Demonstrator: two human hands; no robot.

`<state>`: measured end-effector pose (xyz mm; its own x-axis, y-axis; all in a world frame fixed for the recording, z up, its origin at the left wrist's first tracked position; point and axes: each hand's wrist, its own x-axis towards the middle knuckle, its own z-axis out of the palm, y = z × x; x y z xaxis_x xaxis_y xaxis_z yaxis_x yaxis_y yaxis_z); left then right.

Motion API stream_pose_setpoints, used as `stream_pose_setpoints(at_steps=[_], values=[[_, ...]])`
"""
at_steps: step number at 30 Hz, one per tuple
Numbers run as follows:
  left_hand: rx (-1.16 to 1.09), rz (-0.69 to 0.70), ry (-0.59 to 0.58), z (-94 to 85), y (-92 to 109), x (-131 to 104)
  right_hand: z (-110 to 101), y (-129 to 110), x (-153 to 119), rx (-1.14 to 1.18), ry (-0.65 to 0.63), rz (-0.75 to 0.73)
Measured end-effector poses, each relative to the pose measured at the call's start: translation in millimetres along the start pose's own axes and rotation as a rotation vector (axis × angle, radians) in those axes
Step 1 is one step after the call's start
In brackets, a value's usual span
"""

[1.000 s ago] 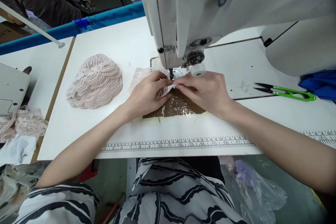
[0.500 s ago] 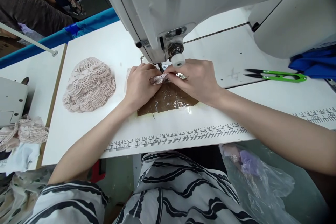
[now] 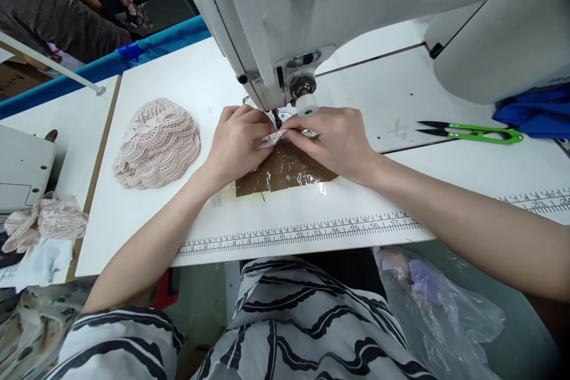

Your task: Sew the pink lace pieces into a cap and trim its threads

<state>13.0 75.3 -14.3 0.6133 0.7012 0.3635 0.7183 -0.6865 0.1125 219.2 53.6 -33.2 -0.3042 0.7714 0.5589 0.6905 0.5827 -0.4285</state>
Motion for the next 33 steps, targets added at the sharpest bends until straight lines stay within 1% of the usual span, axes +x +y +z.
stream_pose_setpoints(at_steps=[3,5,7,10,13,21,27,33], values=[[0.06,0.106,0.044,2.7,1,-7,-3,0,-5,-0.006,-0.043,-0.044],[0.116,0.187,0.074,3.3,5,-15,-6,0,-9,-0.036,-0.101,-0.13],[0.195,0.243,0.078,1.9,12,-22,-10,0,-13,-0.093,-0.149,-0.244],[0.292,0.244,0.054,-2.4,22,-30,-15,0,-16,-0.198,-0.124,-0.409],[0.318,0.232,0.033,-5.8,28,-34,-18,-2,-17,-0.255,-0.078,-0.497],[0.339,0.235,-0.043,-6.8,31,-37,-20,-4,-15,-0.278,-0.092,-0.495],[0.34,0.217,-0.051,-9.4,33,-37,-21,-4,-15,-0.284,-0.106,-0.501],[0.346,0.22,-0.061,-8.9,29,-36,-20,-5,-15,-0.26,-0.088,-0.499]])
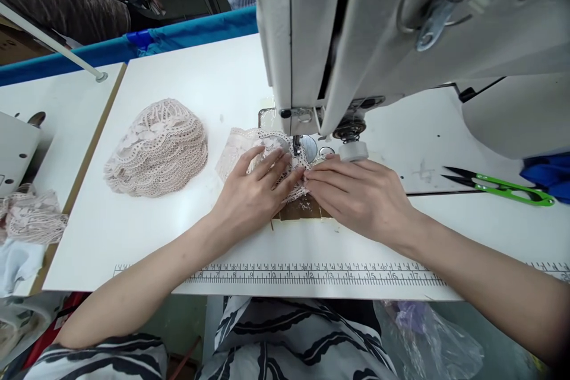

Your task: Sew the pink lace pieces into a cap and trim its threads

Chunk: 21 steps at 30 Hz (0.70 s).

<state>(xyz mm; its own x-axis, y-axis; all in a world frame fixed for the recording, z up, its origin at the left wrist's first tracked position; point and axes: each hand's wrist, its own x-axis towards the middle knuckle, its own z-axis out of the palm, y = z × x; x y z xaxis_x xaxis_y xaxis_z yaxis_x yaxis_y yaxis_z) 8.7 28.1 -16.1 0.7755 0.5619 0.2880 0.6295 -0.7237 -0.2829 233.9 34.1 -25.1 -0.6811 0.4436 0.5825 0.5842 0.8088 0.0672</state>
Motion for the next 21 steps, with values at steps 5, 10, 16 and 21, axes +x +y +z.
stream_pose_setpoints(at_steps=[5,10,16,21], values=[[-0.028,-0.002,0.005,3.4,-1.2,-0.8,0.9,1.0,1.1,0.002,0.016,0.002],[-0.052,-0.008,0.024,5.9,-2.8,-1.1,0.2,2.1,0.6,0.007,-0.008,0.003],[-0.043,-0.021,0.012,8.5,-5.6,-0.8,2.8,3.8,0.8,-0.022,-0.022,0.008],[-0.025,-0.033,-0.004,10.0,-8.1,0.2,4.9,5.8,0.5,-0.035,-0.02,0.012]])
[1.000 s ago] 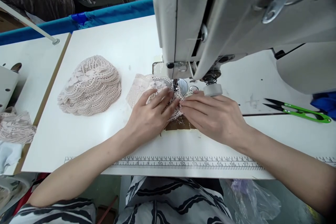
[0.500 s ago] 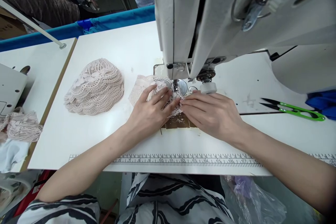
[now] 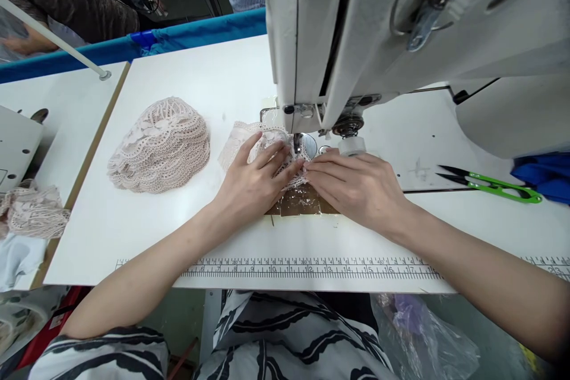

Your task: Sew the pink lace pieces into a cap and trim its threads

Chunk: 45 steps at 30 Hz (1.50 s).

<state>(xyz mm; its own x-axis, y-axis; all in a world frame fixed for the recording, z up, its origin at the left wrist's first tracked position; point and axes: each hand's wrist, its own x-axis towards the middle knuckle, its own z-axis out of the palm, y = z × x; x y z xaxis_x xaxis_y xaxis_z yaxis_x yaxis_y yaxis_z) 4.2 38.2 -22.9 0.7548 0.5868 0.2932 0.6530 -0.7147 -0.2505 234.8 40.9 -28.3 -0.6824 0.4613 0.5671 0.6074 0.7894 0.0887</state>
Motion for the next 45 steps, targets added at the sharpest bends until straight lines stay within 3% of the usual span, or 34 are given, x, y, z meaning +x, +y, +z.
stream_pose_setpoints(at_steps=[8,13,20,37,45], values=[[-0.028,0.001,0.036,3.3,-4,1,2,2,3,0.009,-0.023,0.016],[0.003,0.047,0.084,-3.7,1,-1,2,0,1,0.042,0.009,0.018],[-0.012,0.027,0.055,-9.2,2,0,2,-2,0,0.049,-0.022,0.034],[-0.061,-0.055,0.047,1.2,-6,1,7,-3,3,-0.006,-0.05,0.054],[-0.014,0.058,0.133,-7.8,2,0,5,-3,0,0.015,0.007,0.004]])
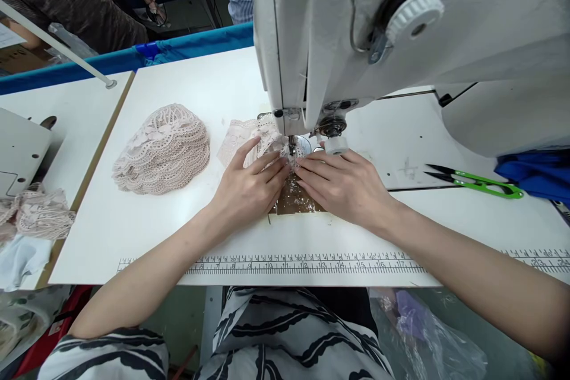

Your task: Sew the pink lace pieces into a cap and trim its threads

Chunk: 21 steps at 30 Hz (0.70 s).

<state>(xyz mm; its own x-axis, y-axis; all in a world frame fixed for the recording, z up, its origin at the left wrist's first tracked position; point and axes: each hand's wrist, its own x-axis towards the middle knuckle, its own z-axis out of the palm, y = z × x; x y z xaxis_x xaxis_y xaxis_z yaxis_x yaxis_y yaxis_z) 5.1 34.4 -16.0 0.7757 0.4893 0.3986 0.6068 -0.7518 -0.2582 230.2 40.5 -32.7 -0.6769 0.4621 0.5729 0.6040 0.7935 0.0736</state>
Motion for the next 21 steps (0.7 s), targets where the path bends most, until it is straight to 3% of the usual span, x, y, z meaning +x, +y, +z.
stream_pose_setpoints(at_steps=[15,21], values=[[-0.149,-0.092,-0.027,6.7,-1,-1,1,1,2,-0.034,-0.044,0.028],[-0.097,-0.105,-0.032,11.5,-4,0,4,2,5,-0.044,-0.105,0.072]])
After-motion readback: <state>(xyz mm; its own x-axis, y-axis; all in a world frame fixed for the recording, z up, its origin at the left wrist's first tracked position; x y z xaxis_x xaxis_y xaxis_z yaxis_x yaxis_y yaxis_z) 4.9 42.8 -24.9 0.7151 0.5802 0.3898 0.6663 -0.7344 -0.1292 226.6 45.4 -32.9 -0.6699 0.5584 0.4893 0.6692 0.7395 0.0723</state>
